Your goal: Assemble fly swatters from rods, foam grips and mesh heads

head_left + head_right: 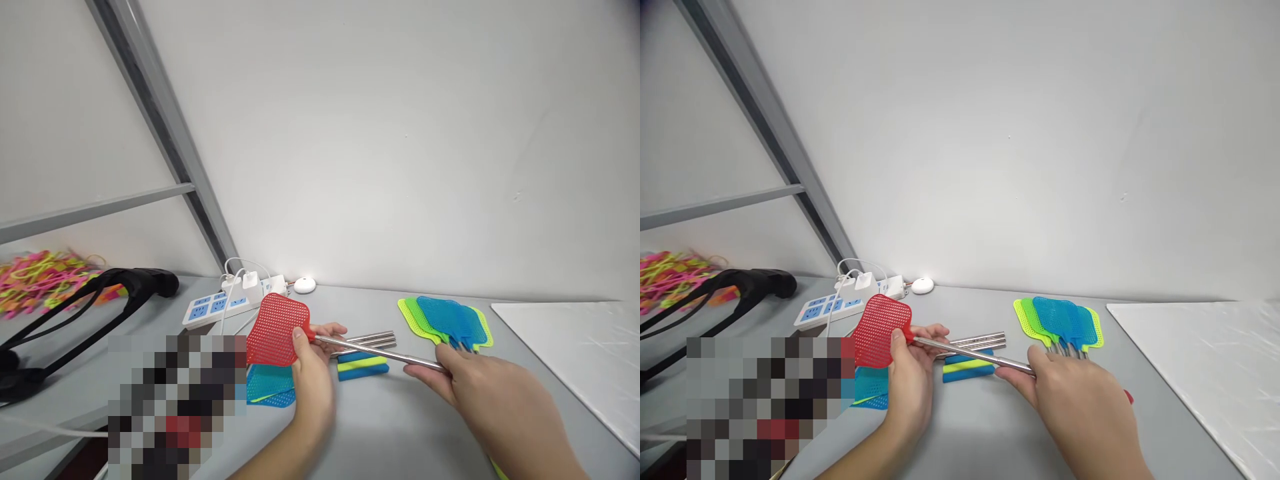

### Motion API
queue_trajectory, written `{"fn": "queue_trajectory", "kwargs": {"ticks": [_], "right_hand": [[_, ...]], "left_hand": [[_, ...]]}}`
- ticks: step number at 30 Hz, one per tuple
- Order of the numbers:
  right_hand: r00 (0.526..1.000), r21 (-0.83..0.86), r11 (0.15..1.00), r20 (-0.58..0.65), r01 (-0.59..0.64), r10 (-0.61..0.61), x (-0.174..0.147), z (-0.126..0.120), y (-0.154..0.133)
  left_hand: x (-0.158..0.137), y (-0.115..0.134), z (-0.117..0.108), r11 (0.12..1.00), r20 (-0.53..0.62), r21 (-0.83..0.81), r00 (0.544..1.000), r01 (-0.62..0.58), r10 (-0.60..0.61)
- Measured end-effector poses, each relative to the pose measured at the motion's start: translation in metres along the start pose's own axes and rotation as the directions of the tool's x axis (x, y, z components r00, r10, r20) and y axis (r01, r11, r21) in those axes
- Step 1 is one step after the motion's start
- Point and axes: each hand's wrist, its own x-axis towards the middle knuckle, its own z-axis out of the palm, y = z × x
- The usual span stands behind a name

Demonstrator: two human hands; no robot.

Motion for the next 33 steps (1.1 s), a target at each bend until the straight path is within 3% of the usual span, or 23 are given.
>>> {"fn": "queue_trajectory", "kwargs": {"ticks": [2,4,6,11,14,19,24,26,30,33], "right_hand": [[0.975,0.181,0.98,0.217,-0.083,0.042,0.001,0.003,0.002],[0.899,0.387,0.9,0.438,-0.201,0.013,0.003,0.008,0.005],[0.811,0.537,0.778,0.581,-0.327,-0.06,0.004,0.009,0.008],[0.64,0.654,0.524,0.729,-0.547,-0.242,0.005,-0.003,-0.007],[0.599,0.633,0.472,0.763,-0.614,-0.244,0.006,-0.012,-0.029],[0.651,0.689,0.383,0.718,-0.615,-0.245,0.007,-0.014,-0.045],[0.727,0.735,0.393,0.656,-0.553,-0.203,0.005,-0.012,-0.038],[0.775,0.775,0.438,0.587,-0.455,-0.233,0.001,-0.011,-0.036],[0.925,0.756,0.649,0.303,-0.087,-0.228,-0.008,-0.006,-0.044],[0.962,0.659,0.751,0.174,0.044,-0.208,-0.01,-0.002,-0.052]], "left_hand": [[0.0,0.0,-0.001,1.0,0.025,0.022,1.0,-0.008,0.008],[-0.001,0.001,-0.001,0.998,0.054,0.059,0.998,-0.024,0.021],[-0.003,0.003,0.0,0.995,0.074,0.08,0.996,-0.054,0.048],[-0.022,-0.001,0.006,0.987,0.185,0.102,0.977,-0.125,0.105],[-0.04,-0.01,0.006,0.982,0.303,0.152,0.951,-0.111,0.06],[-0.051,-0.014,0.005,0.968,0.416,0.232,0.909,-0.097,-0.008],[-0.039,-0.009,0.006,0.95,0.388,0.28,0.922,-0.135,0.017],[-0.035,-0.008,0.005,0.949,0.359,0.274,0.932,-0.155,0.048],[-0.028,-0.005,0.004,0.96,0.281,0.214,0.953,-0.181,0.117],[-0.02,-0.002,0.003,0.964,0.295,0.213,0.951,-0.161,0.094]]}}
